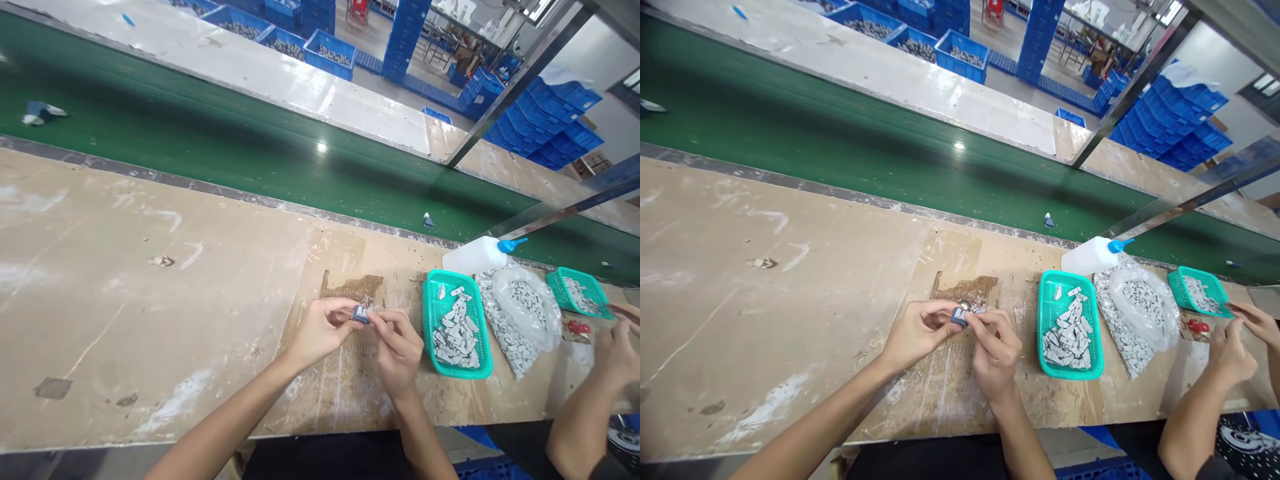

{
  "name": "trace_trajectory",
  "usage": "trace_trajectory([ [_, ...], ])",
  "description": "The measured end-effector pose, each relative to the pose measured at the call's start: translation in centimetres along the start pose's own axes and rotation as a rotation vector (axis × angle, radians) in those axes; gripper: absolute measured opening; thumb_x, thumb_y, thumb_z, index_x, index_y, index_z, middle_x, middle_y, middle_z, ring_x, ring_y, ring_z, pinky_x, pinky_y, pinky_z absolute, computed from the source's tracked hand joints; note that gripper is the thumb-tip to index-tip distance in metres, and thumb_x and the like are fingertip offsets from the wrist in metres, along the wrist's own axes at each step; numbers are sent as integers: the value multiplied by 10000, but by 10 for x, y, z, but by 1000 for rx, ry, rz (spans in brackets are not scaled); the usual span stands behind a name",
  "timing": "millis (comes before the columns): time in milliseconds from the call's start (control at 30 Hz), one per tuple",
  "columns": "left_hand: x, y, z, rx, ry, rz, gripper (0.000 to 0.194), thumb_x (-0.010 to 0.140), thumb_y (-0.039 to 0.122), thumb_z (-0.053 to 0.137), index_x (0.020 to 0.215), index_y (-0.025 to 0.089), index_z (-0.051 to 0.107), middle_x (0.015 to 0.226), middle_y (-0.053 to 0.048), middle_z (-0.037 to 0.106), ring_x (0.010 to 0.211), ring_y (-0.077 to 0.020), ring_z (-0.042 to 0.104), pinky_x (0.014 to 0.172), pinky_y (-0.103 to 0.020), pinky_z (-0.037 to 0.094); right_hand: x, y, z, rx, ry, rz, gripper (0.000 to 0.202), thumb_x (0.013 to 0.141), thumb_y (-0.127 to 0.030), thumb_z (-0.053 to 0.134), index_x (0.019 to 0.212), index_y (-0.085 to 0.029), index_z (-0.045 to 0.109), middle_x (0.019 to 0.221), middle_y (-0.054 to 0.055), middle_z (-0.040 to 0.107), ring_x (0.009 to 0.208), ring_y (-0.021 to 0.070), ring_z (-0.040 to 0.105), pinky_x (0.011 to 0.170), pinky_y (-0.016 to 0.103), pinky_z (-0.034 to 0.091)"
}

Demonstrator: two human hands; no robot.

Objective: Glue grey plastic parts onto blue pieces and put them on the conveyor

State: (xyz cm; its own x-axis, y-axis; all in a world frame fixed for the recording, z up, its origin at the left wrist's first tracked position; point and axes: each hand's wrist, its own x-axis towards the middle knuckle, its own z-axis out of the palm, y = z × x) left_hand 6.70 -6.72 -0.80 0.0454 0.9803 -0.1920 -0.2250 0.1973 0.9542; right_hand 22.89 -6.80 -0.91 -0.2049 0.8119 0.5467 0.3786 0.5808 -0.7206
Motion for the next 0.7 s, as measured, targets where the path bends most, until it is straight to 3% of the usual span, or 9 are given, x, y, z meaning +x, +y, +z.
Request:
trace_trajectory([
  [267,1,-2,0,-32,12,-21,181,682,166,784,848,131,721,715,-51,706,682,-175,673,652,-230,540,1,-4,5,-54,-34,19,545,924,-7,475,1277,-373,669,885,42,666,842,174,623,719,311,534],
  [367,5,-5,-4,-156,-69,-60,382,722,243,821,1070,145,697,758,-46,701,668,-163,668,636,-225,534,8,-1,3,-67,-132,116,427,950,-81,482,1211,-321,720,839,37,683,793,170,629,693,291,520],
  [467,10,-7,-9,-351,-128,-152,394,735,316,840,1061,157,686,804,-48,690,660,-167,670,639,-248,563,18,1,-6,-1,-209,276,296,972,-197,530,1151,-289,746,926,37,733,850,168,670,748,284,528],
  [567,16,-9,-15,-559,-71,-244,334,718,221,839,1006,158,681,785,-29,670,652,-160,673,669,-256,591,20,5,-18,44,-97,407,258,977,-305,549,1137,-262,747,1039,55,750,963,184,688,859,310,529],
  [700,22,-10,-20,-721,18,-338,208,808,67,670,1008,121,649,709,-60,655,630,-155,668,627,-218,581,8,16,-32,36,25,533,298,960,-406,555,1092,-239,763,1009,69,754,947,204,694,879,348,532],
])
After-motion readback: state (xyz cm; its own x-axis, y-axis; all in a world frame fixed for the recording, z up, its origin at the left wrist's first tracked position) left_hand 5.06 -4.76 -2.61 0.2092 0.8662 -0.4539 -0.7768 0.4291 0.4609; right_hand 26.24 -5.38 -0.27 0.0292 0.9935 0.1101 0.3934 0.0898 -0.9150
